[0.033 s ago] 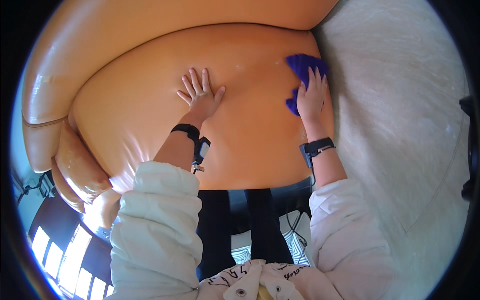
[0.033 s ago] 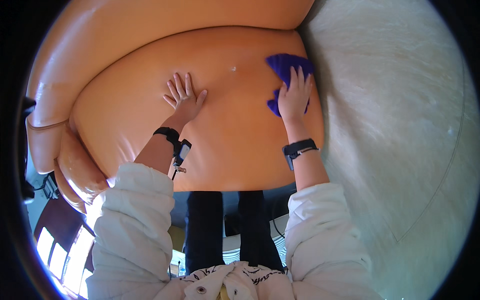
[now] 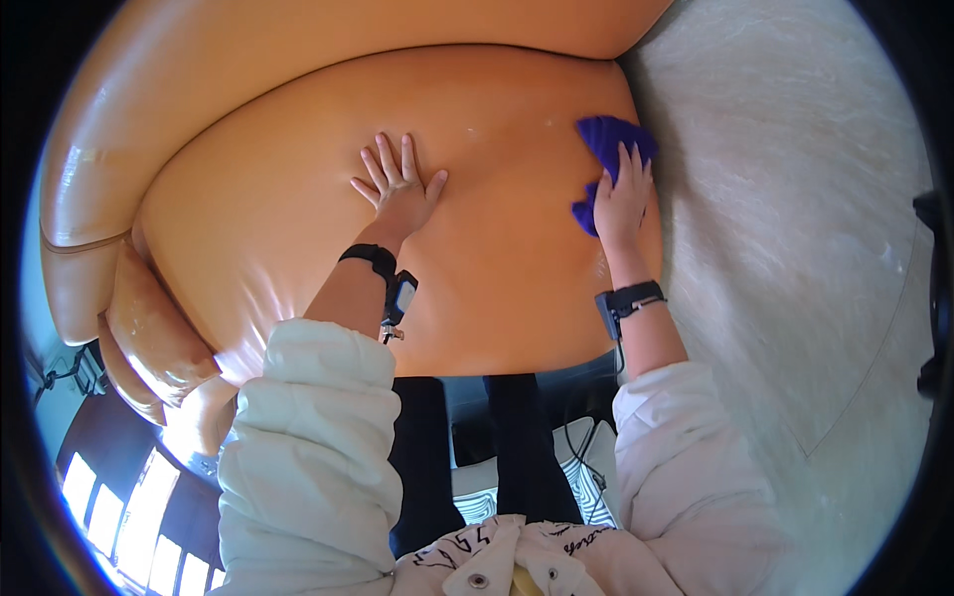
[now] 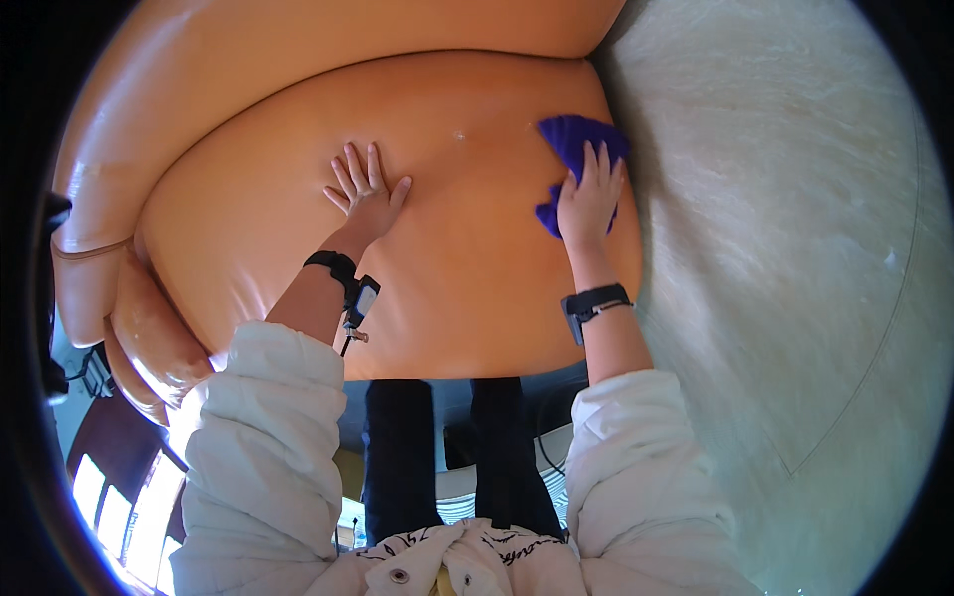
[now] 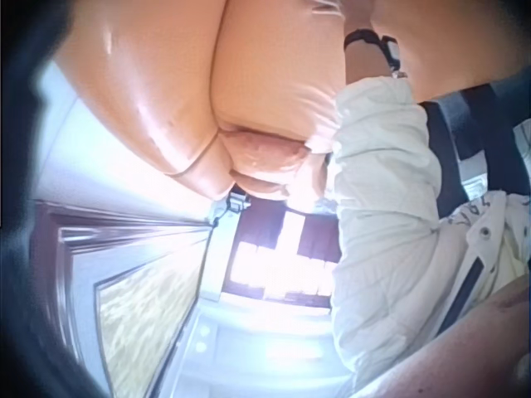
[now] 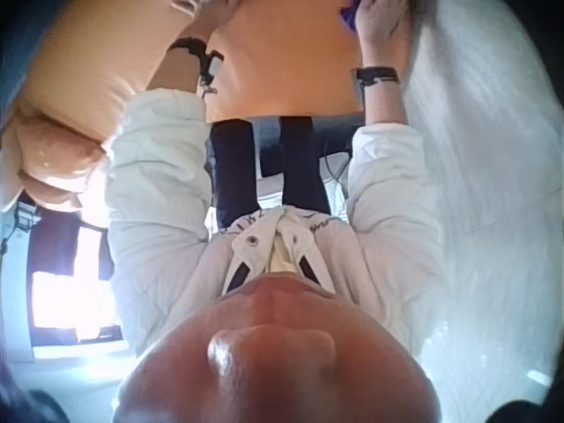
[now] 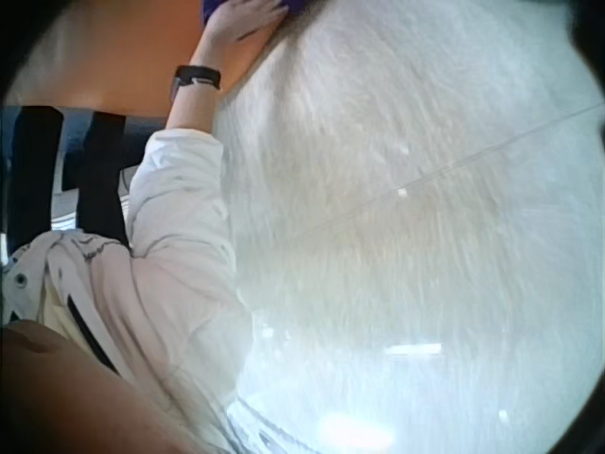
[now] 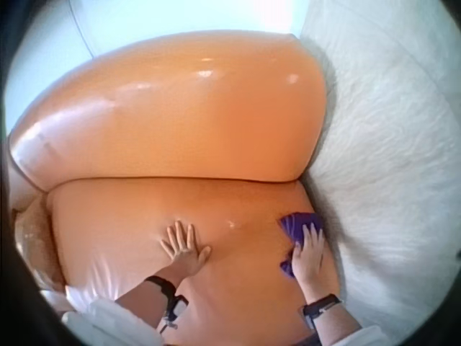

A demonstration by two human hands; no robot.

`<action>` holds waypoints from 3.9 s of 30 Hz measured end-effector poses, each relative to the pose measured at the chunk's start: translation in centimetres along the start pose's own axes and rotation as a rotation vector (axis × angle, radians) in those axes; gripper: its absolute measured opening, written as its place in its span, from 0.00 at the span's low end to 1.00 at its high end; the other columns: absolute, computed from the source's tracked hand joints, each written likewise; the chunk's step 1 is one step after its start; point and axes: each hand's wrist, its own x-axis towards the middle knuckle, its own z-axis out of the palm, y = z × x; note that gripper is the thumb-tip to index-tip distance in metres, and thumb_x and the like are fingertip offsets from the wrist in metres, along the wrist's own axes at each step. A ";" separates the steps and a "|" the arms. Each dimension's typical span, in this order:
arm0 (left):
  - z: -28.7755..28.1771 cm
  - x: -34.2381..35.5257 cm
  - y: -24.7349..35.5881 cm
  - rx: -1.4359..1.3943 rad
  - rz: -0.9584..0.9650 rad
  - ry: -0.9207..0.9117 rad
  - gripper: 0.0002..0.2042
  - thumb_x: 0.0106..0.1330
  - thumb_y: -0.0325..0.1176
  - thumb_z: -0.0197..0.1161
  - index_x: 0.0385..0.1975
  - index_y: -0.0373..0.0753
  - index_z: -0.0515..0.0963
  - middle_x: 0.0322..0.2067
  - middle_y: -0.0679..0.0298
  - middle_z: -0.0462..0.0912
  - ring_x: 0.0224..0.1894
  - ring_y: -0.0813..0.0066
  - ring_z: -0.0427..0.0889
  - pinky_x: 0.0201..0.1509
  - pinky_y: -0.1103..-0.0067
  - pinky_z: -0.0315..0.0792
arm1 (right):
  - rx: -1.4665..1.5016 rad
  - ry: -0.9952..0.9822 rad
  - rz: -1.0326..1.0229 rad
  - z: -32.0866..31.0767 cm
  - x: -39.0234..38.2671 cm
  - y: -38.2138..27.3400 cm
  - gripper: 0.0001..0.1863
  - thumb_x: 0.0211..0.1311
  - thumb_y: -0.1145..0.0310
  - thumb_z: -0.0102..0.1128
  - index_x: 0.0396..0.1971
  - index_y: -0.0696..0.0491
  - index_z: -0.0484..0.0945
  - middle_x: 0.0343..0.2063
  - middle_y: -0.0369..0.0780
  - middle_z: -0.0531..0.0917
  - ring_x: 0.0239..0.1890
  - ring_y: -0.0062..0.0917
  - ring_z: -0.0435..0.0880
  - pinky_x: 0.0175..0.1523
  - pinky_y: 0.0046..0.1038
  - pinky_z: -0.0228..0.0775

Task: The person wipes the surface of an orange leather sofa using a purple cloth. They clean the backrest, seat cushions, and side sections, moving the cloth across the leather in repeated strokes.

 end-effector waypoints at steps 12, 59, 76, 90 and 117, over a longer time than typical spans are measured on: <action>-0.6 -0.5 0.5 -0.332 0.303 0.138 0.34 0.75 0.57 0.39 0.75 0.47 0.46 0.76 0.55 0.32 0.77 0.50 0.28 0.74 0.47 0.28 | -0.136 0.184 0.187 1.9 -4.0 -5.4 0.27 0.63 0.63 0.56 0.63 0.48 0.70 0.66 0.46 0.68 0.69 0.55 0.59 0.69 0.61 0.45; 3.2 -15.5 -5.0 -0.288 0.596 0.411 0.24 0.69 0.36 0.53 0.63 0.38 0.63 0.64 0.54 0.63 0.68 0.53 0.59 0.70 0.56 0.48 | 0.044 -0.144 -0.604 1.8 -30.1 -14.4 0.23 0.52 0.65 0.61 0.52 0.40 0.80 0.57 0.29 0.77 0.68 0.32 0.66 0.72 0.46 0.55; 4.3 -16.3 -7.3 -0.087 0.335 0.379 0.24 0.70 0.36 0.53 0.64 0.38 0.61 0.61 0.54 0.63 0.61 0.53 0.62 0.65 0.56 0.54 | 0.138 0.628 0.714 -0.5 -29.2 3.1 0.25 0.65 0.70 0.54 0.63 0.52 0.69 0.67 0.49 0.66 0.69 0.54 0.57 0.72 0.48 0.47; 1.5 -17.0 -26.3 -0.213 0.307 0.503 0.25 0.68 0.35 0.54 0.65 0.40 0.61 0.60 0.52 0.63 0.60 0.49 0.62 0.65 0.56 0.53 | 0.081 -0.075 0.200 9.2 -40.2 -30.3 0.31 0.59 0.58 0.58 0.64 0.44 0.69 0.68 0.45 0.63 0.70 0.60 0.50 0.67 0.69 0.33; -2.8 -13.8 -38.5 -0.478 0.129 0.271 0.23 0.75 0.37 0.45 0.68 0.45 0.59 0.67 0.56 0.65 0.69 0.50 0.62 0.68 0.62 0.62 | -0.213 0.044 -0.042 9.0 -20.5 -28.0 0.29 0.65 0.60 0.54 0.67 0.45 0.66 0.70 0.40 0.62 0.71 0.54 0.54 0.69 0.64 0.42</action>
